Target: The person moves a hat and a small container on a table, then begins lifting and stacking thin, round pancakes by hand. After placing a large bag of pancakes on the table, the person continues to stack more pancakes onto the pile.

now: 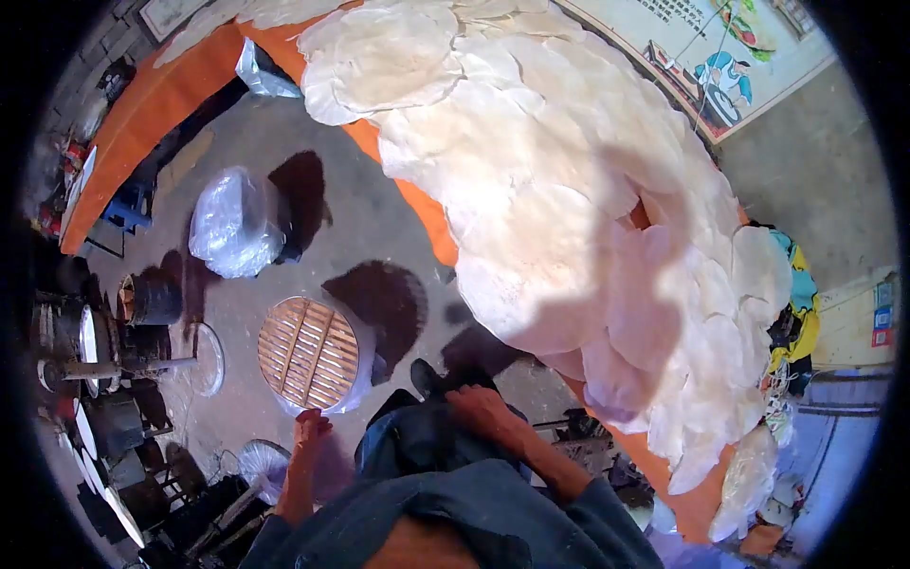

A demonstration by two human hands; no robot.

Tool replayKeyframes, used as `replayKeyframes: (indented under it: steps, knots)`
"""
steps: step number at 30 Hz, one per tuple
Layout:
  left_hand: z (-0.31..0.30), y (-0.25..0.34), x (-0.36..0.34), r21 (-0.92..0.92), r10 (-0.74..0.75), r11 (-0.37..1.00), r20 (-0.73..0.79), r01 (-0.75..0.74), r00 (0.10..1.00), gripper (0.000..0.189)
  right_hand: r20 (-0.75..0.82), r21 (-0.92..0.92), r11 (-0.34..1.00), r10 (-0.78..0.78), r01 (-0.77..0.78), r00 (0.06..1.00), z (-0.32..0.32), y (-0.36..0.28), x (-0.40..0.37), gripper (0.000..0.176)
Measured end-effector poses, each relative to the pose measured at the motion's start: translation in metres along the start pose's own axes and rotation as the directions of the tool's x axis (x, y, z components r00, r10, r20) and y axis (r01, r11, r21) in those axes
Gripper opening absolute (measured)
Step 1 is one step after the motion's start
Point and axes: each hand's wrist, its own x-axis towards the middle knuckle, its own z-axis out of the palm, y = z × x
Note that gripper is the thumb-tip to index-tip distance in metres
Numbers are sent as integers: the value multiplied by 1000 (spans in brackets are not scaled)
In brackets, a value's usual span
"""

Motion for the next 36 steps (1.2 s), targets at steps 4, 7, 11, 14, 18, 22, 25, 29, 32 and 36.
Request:
replayKeyframes:
  steps: [4, 7, 11, 14, 18, 22, 25, 29, 32, 36]
  knots:
    - [-1, 6, 48, 86, -79, 994, 86, 71, 993, 32, 27, -40, 999, -10, 11, 1000, -27, -13, 32, 28]
    - [11, 20, 56, 66, -22, 998, 184, 10, 983, 33, 8, -68, 996, -63, 64, 998, -47, -8, 67, 30]
    - [3, 19, 94, 103, -42, 994, 204, 21, 978, 28, -184, -73, 977, -213, 203, 960, -84, 8, 119, 28]
    - [7, 47, 94, 18, -109, 994, 76, 108, 991, 27, -246, -59, 979, -204, 196, 948, -150, 4, 171, 30]
    - [12, 75, 87, 99, -54, 994, -22, 56, 998, 37, -336, -202, 951, -290, 232, 896, -201, 21, 239, 31]
    - [39, 110, 82, -17, -3, 1000, -37, 2, 999, 37, -299, -232, 962, -210, 142, 931, -247, 26, 303, 23]
    - [78, 149, 97, 5, -199, 979, -158, 202, 967, 22, -360, -250, 960, -211, 124, 909, -265, 29, 348, 26]
    - [64, 124, 151, 533, -34, 844, -64, 63, 997, 19, -405, -257, 962, -195, 93, 894, -280, 30, 400, 41]
    - [70, 172, 175, 546, -80, 836, 35, 47, 996, 17, -457, -246, 969, -117, 2, 882, -295, 35, 448, 59]
    - [55, 204, 251, 696, 70, 699, 163, -165, 984, 14, -497, -297, 942, -14, -155, 868, -311, 46, 511, 58]
